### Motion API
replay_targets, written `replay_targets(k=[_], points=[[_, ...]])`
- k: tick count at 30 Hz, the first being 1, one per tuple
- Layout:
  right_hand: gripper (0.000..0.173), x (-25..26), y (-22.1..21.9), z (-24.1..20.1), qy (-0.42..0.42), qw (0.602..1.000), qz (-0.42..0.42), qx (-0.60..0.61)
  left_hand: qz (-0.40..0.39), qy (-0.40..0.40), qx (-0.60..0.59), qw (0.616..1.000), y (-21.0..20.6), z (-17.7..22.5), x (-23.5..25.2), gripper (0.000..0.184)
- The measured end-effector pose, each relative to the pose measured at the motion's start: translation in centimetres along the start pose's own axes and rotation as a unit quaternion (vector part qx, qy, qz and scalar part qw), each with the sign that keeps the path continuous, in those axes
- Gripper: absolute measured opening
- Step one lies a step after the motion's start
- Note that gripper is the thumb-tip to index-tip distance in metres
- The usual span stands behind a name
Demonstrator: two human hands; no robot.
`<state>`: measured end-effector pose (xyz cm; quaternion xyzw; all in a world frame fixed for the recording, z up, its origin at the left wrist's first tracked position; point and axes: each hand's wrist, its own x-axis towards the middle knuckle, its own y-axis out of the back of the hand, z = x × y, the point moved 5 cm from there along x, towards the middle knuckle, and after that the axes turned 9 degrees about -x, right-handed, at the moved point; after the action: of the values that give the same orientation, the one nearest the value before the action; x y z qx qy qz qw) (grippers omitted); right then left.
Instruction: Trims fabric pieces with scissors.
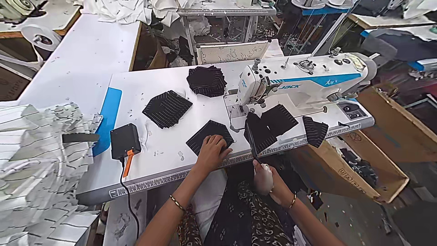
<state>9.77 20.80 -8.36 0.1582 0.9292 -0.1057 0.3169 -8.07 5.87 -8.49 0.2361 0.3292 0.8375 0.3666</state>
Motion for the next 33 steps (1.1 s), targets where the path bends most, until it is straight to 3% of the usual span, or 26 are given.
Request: replay_targets(k=[4, 8, 13, 16, 27, 33], points=[[0.041, -2.3, 0.7, 1.7, 0.012, 0.999, -0.04, 0.026, 0.068, -0.029, -0.001, 0.997, 1.1, 0.5, 0.8, 0.043], [0.035, -4.1, 0.0, 3.9, -0.004, 0.993, -0.121, 0.014, 0.013, -0.051, 0.011, 0.999, 0.6, 0.2, 2.4, 0.026], [0.034, -3.9, -2.0, 4.2, -0.021, 0.986, -0.165, -0.02, 0.125, -0.091, -0.031, 0.988, -0.3, -1.1, 1.3, 0.017], [0.036, -2.5, -2.5, 3.8, -0.034, 0.986, -0.162, -0.027, 0.154, -0.093, -0.049, 0.982, -0.4, -1.6, 0.4, 0.018], [0.038, -3.7, -1.9, 3.5, -0.073, 0.98, -0.187, -0.002, 0.1, -0.06, -0.114, 0.987, 0.5, -2.5, 0.3, 0.028], [0.038, -0.9, -3.8, 2.7, -0.05, 0.985, -0.164, 0.02, 0.033, -0.065, -0.143, 0.987, 0.8, -2.6, 0.7, 0.026]])
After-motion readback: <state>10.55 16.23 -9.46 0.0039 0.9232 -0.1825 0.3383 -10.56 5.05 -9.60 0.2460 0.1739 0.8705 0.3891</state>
